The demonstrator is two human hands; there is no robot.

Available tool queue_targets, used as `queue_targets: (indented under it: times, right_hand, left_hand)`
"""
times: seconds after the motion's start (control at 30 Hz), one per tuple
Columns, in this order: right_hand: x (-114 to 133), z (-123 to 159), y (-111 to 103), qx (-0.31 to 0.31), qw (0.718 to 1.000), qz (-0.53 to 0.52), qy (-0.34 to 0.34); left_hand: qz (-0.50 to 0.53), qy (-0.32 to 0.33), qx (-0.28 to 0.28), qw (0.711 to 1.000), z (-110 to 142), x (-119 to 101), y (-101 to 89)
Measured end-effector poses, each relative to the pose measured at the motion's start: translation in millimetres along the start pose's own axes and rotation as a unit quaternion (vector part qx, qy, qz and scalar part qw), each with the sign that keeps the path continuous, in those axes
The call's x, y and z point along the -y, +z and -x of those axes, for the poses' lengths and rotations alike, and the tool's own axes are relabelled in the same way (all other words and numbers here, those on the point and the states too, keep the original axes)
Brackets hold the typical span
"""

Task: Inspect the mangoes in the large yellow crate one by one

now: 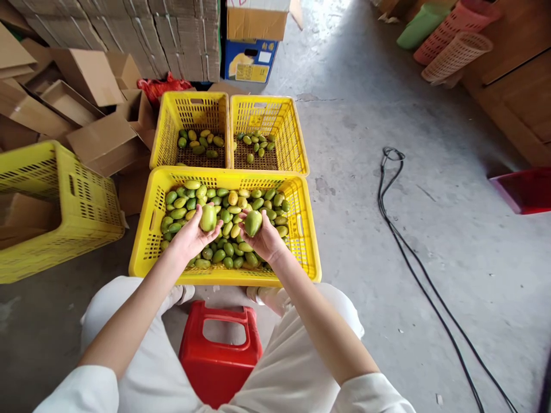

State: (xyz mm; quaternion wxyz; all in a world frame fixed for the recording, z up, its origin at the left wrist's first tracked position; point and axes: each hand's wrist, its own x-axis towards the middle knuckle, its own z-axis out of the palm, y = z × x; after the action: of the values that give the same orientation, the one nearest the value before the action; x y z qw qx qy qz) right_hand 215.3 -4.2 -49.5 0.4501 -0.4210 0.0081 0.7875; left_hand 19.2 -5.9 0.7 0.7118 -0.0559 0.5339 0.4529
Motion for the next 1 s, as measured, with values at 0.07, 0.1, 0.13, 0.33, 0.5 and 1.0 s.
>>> queue_targets:
  times: [0.07, 0.1, 0.13, 0.33, 0.5, 1.0]
  right_hand:
    - [0, 0, 0, -0.015, 1.0, -0.008, 0.003]
    - [0, -1, 1, -0.022, 1.0, -0.015, 0.002]
    - [0, -1, 2, -0.028, 0.999, -0.023, 0.0]
    - [-1, -5, 3, -0.04, 0.996, -0.076, -0.011]
    - [-1, -7, -2, -0.005, 0.998, -0.064, -0.026]
    - [1, -1, 3, -0.049, 0.999, -0.01, 0.0]
  left_hand:
    - [-0.002, -0.002, 0.003, 1.0, 2, -3, 1.1]
    - [-0.005, 0.0, 0.008, 1.0, 4, -5, 1.6]
    - [-0.01, 0.004, 0.012, 1.0, 5, -6, 1.9]
    - [-0.04, 0.055, 0.014, 0.998, 2, -2, -1.4]
    - [-0.029, 0.047, 0.016, 0.998, -3, 2, -1.2]
    - [-0.049, -0.056, 0.016, 0.997, 16, -2, 12.9]
